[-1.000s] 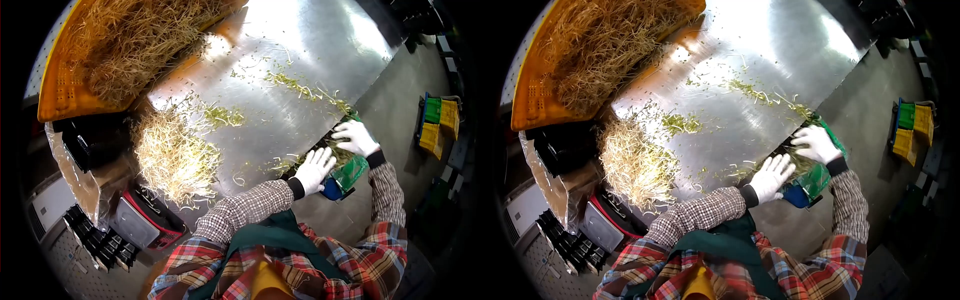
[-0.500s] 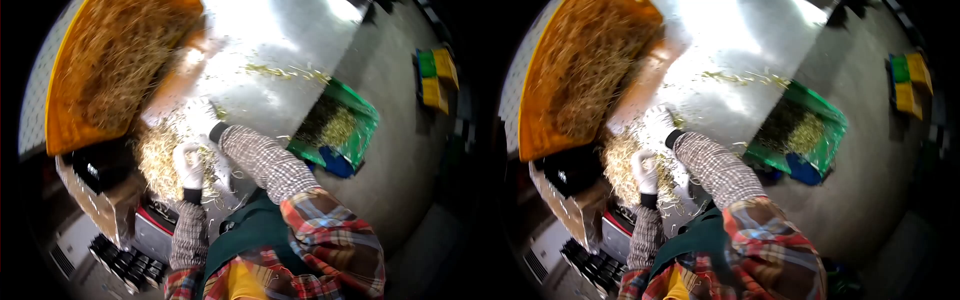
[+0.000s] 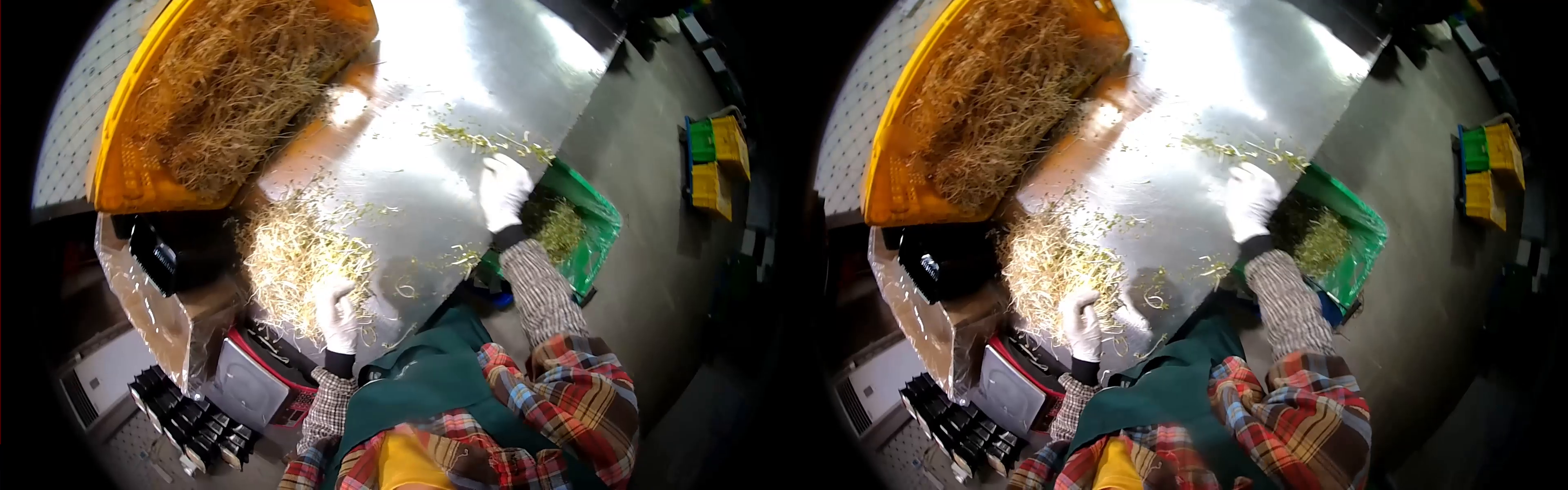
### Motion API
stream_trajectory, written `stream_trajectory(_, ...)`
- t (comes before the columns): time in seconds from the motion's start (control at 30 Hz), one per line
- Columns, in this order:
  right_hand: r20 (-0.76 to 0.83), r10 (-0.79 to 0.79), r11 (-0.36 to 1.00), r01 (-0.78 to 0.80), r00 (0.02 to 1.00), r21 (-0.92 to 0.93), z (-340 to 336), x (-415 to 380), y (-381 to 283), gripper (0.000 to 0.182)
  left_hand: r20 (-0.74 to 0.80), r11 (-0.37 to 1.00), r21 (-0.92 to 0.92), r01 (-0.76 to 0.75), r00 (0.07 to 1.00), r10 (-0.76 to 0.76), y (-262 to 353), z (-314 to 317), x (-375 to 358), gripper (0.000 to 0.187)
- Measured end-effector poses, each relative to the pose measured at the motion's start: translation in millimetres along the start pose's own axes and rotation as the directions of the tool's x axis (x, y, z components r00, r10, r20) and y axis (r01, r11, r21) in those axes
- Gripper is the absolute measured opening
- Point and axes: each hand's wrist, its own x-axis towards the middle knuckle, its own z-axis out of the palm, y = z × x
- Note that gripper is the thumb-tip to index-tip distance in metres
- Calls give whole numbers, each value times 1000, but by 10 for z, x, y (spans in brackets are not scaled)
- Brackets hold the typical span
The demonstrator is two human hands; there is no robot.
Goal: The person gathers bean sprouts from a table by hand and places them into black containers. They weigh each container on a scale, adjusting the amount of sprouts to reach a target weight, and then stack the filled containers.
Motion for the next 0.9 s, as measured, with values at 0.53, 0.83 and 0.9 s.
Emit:
stream_trajectory(0.53,-7,-84,921,74,996,-383,-108,234,495,34,-270,788,-296,539,745,-611,-689,-1127,-641,43)
stream_trajectory(0.83,727,-410,808,-151,550,570,809,-384,-2675,102,-257,469,-173,866,420,-870,-1903,-942,-75,123)
stream_trajectory(0.9,779,-348,882,-100,521,460,1011,-450,-3222,119,-141,349,-562,750,328,-934,-2070,-879,106,112)
